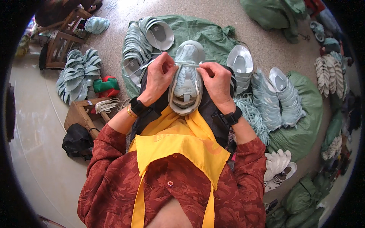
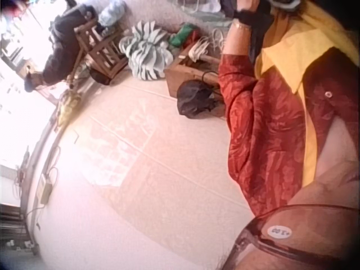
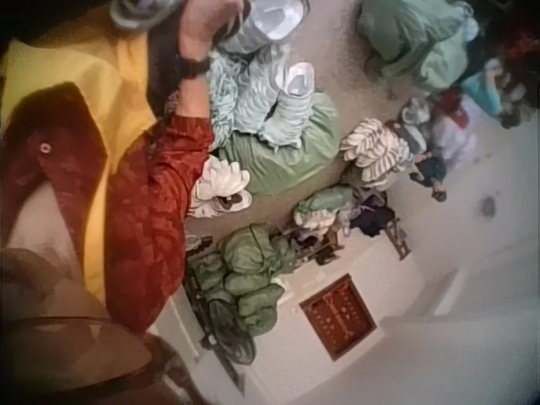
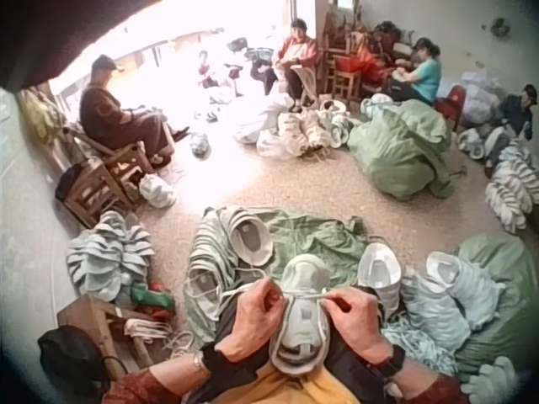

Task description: Manually lacing shoelaces into shoe uppers and organizing them for production.

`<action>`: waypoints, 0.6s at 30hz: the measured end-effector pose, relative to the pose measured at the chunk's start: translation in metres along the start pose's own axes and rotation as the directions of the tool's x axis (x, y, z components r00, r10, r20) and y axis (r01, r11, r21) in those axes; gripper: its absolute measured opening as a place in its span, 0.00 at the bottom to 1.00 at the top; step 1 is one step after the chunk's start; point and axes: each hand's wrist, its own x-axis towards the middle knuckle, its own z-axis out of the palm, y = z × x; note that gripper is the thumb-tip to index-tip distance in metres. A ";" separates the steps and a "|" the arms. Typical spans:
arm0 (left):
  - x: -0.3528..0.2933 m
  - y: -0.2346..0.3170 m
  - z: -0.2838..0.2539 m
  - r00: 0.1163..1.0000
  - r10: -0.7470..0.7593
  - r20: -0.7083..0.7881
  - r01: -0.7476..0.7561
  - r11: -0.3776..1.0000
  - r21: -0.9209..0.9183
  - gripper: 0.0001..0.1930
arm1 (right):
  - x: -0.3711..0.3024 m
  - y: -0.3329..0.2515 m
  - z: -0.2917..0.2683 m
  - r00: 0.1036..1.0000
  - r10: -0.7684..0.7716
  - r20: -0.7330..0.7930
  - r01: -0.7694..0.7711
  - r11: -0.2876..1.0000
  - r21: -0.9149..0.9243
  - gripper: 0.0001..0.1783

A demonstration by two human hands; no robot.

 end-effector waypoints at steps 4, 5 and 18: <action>-0.002 -0.002 0.001 0.999 0.035 0.015 -0.035 0.999 0.004 0.08 | -0.003 -0.017 -0.006 0.996 -0.011 0.086 0.014 0.999 -0.031 0.17; -0.003 0.000 0.000 0.999 0.031 0.020 -0.031 1.000 -0.004 0.08 | -0.003 -0.018 -0.008 0.995 -0.011 0.102 0.016 0.999 -0.040 0.18; -0.008 0.005 -0.004 0.981 0.121 0.150 -0.142 0.980 0.142 0.12 | 0.006 -0.007 0.006 0.994 -0.029 0.105 0.058 0.956 -0.288 0.09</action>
